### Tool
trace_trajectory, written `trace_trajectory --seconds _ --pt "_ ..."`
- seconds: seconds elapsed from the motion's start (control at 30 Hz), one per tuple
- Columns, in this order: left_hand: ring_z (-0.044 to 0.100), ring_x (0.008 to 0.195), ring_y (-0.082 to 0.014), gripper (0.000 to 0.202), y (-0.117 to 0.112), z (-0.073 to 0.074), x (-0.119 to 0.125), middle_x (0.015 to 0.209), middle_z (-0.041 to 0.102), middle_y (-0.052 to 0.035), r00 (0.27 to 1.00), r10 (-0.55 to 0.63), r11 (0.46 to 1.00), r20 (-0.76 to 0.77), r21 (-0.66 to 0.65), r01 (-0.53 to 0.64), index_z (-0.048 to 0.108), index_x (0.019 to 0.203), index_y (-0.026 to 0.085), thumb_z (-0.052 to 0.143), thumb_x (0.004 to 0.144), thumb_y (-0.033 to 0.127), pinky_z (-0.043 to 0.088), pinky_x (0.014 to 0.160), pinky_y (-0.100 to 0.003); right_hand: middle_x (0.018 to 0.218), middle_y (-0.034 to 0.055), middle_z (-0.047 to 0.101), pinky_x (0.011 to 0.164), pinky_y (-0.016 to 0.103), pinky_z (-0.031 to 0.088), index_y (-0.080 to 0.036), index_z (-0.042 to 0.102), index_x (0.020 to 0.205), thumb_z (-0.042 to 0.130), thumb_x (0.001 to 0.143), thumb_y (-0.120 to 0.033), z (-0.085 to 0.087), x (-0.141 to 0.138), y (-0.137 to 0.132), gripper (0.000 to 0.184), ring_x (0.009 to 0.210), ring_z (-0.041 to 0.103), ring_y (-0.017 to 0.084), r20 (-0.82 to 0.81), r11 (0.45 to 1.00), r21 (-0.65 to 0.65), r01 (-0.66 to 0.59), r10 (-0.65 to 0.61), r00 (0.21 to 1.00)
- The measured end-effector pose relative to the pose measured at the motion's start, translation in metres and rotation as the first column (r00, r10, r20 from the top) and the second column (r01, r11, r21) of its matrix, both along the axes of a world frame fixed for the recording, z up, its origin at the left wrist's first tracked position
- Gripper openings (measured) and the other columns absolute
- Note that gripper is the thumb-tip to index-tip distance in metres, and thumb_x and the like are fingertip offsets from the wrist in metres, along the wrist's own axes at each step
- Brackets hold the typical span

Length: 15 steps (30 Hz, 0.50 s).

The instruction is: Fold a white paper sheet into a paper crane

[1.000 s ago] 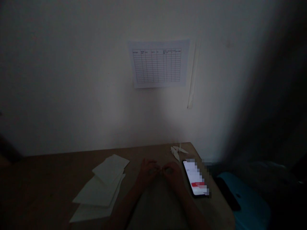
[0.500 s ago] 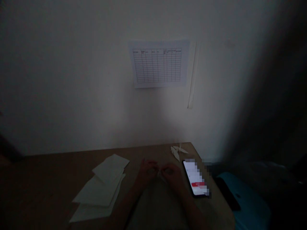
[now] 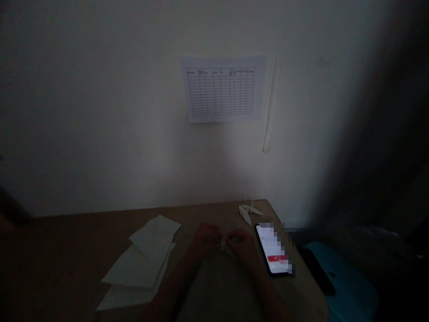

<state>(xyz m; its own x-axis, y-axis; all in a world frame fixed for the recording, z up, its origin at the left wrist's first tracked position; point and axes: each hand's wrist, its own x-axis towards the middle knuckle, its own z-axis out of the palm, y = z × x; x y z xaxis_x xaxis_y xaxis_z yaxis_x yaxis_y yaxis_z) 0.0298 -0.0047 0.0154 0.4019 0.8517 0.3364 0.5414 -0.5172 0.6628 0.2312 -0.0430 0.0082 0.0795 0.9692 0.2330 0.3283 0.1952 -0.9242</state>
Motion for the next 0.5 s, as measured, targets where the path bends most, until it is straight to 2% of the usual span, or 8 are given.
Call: trace_trajectory --seconds 0.13,0.33,0.5 --pt "0.068 0.118 -0.0267 0.011 0.0025 -0.0014 -0.001 0.102 0.082 -0.0013 0.999 -0.033 0.999 -0.001 0.0 0.033 0.08 0.096 0.033 0.076 0.087 0.029 0.028 0.124 -0.06 0.086 0.0067 0.08 0.083 0.038 0.057 -0.023 0.078 0.079 0.068 0.074 -0.042 0.0043 0.0 -0.0006 0.022 0.088 0.074 0.028 0.012 0.998 -0.059 -0.022 0.022 1.0" --pt "0.068 0.119 -0.0262 0.009 0.0036 -0.0048 -0.0003 0.102 0.082 -0.0008 0.999 -0.022 1.0 -0.026 -0.002 0.022 0.081 0.094 0.034 0.077 0.087 0.031 0.019 0.126 -0.064 0.087 0.007 0.08 0.082 0.037 0.056 -0.021 0.078 0.08 0.069 0.072 -0.04 0.0046 0.0003 0.0006 0.022 0.088 0.074 0.028 -0.003 0.994 -0.088 -0.062 0.062 0.998" --pt "0.068 0.118 -0.0261 0.007 0.0047 -0.0068 -0.0008 0.099 0.083 -0.0005 0.995 -0.072 0.997 -0.069 0.025 0.074 0.08 0.091 0.034 0.074 0.089 0.034 0.016 0.127 -0.064 0.083 0.0056 0.079 0.082 0.037 0.056 -0.022 0.077 0.077 0.069 0.072 -0.036 0.0049 0.0001 0.0008 0.017 0.085 0.073 0.027 0.004 0.995 -0.088 -0.05 0.051 0.999"
